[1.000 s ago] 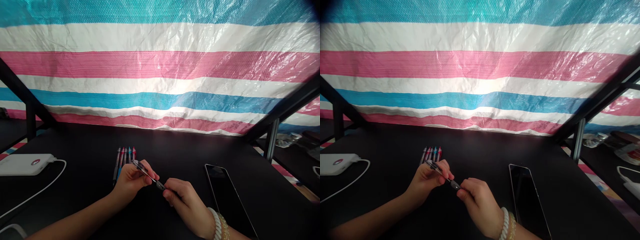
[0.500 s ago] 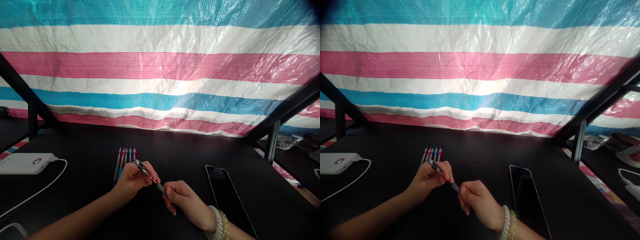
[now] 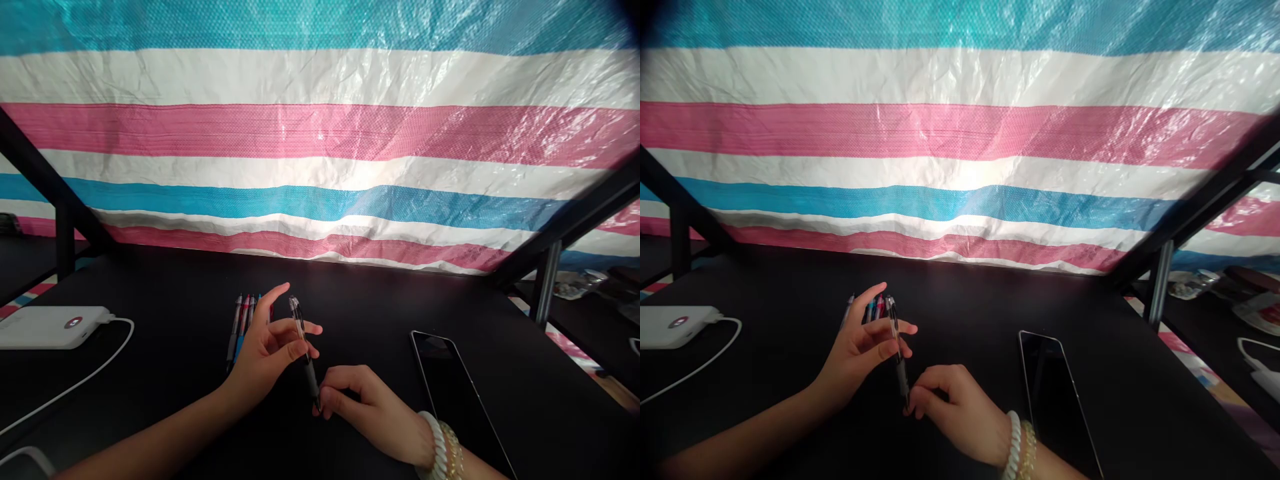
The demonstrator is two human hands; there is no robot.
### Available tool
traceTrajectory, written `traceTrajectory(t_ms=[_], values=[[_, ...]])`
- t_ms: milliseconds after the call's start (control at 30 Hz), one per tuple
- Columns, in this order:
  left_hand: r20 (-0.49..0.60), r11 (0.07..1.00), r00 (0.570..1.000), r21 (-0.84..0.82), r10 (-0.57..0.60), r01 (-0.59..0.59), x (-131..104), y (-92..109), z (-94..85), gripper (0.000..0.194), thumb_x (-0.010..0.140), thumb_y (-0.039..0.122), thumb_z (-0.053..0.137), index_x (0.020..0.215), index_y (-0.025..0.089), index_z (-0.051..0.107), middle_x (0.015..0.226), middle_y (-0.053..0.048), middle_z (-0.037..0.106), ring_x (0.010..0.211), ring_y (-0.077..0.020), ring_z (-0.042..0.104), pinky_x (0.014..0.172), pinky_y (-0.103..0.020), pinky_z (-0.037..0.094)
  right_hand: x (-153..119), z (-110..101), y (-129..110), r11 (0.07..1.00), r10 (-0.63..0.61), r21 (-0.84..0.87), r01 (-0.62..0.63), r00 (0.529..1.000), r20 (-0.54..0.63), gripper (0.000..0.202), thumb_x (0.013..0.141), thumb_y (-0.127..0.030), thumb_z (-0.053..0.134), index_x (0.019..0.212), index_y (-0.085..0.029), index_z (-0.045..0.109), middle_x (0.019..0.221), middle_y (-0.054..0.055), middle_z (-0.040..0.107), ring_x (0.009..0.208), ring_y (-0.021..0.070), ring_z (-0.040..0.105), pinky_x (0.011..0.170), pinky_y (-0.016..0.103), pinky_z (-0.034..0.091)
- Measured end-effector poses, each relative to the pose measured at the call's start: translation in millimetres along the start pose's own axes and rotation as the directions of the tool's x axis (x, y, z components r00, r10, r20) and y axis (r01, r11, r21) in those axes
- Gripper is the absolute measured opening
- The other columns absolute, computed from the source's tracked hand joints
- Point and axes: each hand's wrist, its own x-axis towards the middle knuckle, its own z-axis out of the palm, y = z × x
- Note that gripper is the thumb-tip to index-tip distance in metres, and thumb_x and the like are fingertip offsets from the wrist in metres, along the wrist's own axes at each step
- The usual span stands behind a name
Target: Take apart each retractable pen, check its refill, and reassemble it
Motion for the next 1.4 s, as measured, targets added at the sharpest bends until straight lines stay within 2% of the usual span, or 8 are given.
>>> traceTrajectory(t_ms=[200, 333, 633, 933, 1267, 1400], values=[[-0.001, 1.000, 1.000, -0.001, 0.010, -0.010, 3.6, -0.7, -4.5, 0.066, 0.086, 0.023, 0.069, 0.137, 0.026, 0.027, 0.102, -0.009, 0.073, 0.076, -0.0180, 0.070, 0.067, -0.030, 0.054, -1.1, 3.2, -2.1, 0.997, 0.019, -0.069, -0.018, 1.000, 0.010, 0.032, 0.096, -0.029, 0.052, 0.078, -0.014, 0.075, 0.078, 0.004, 0.069, 0.075, 0.0160, 0.064, 0.073, 0.026, 0.049], [-0.006, 1.000, 1.000, -0.029, 0.005, -0.005, 3.5, -2.0, -6.3, 0.062, 0.085, 0.021, 0.070, 0.133, 0.027, 0.031, 0.094, -0.005, 0.073, 0.072, -0.0172, 0.069, 0.062, -0.027, 0.053, -0.4, 2.4, -0.1, 0.999, 0.011, -0.053, -0.010, 1.000, 0.018, 0.031, 0.096, -0.027, 0.052, 0.081, -0.014, 0.076, 0.078, 0.004, 0.070, 0.075, 0.0156, 0.065, 0.073, 0.025, 0.049], [-0.058, 0.999, 0.998, -0.045, -0.022, 0.019, 7.3, -1.3, -9.5, 0.056, 0.084, 0.022, 0.070, 0.128, 0.030, 0.036, 0.088, -0.001, 0.070, 0.071, -0.0179, 0.068, 0.062, -0.028, 0.052, -0.4, 1.4, -0.5, 0.994, 0.051, -0.100, -0.049, 0.999, 0.018, 0.030, 0.095, -0.025, 0.052, 0.081, -0.016, 0.077, 0.077, 0.003, 0.070, 0.075, 0.0156, 0.064, 0.074, 0.025, 0.048], [-0.115, 1.000, 0.993, -0.014, -0.020, 0.018, 9.7, 3.2, -12.2, 0.071, 0.085, 0.026, 0.070, 0.144, 0.028, 0.032, 0.094, -0.004, 0.072, 0.073, -0.0167, 0.068, 0.075, -0.033, 0.051, -0.3, 1.7, 0.6, 0.994, 0.025, -0.103, -0.022, 0.999, 0.027, 0.031, 0.096, -0.026, 0.050, 0.081, -0.016, 0.076, 0.076, 0.003, 0.069, 0.076, 0.0158, 0.064, 0.073, 0.026, 0.048], [-0.172, 0.990, 0.979, -0.108, -0.106, 0.089, 14.6, 4.7, -14.2, 0.062, 0.081, 0.025, 0.073, 0.134, 0.027, 0.041, 0.085, 0.000, 0.071, 0.068, -0.0146, 0.066, 0.068, -0.028, 0.047, -1.1, 1.4, -3.5, 0.994, 0.037, -0.108, -0.033, 0.999, 0.031, 0.032, 0.096, -0.026, 0.050, 0.081, -0.016, 0.076, 0.076, 0.003, 0.069, 0.077, 0.0160, 0.064, 0.074, 0.026, 0.048], [-0.183, 0.990, 0.976, -0.095, -0.121, 0.105, 15.4, 4.7, -15.6, 0.063, 0.081, 0.027, 0.073, 0.136, 0.027, 0.041, 0.091, -0.003, 0.072, 0.069, -0.0142, 0.066, 0.069, -0.028, 0.046, -0.3, 1.4, -3.2, 0.994, 0.030, -0.107, -0.026, 0.999, 0.034, 0.032, 0.097, -0.026, 0.050, 0.081, -0.016, 0.076, 0.077, 0.003, 0.069, 0.077, 0.0157, 0.064, 0.074, 0.025, 0.048]])
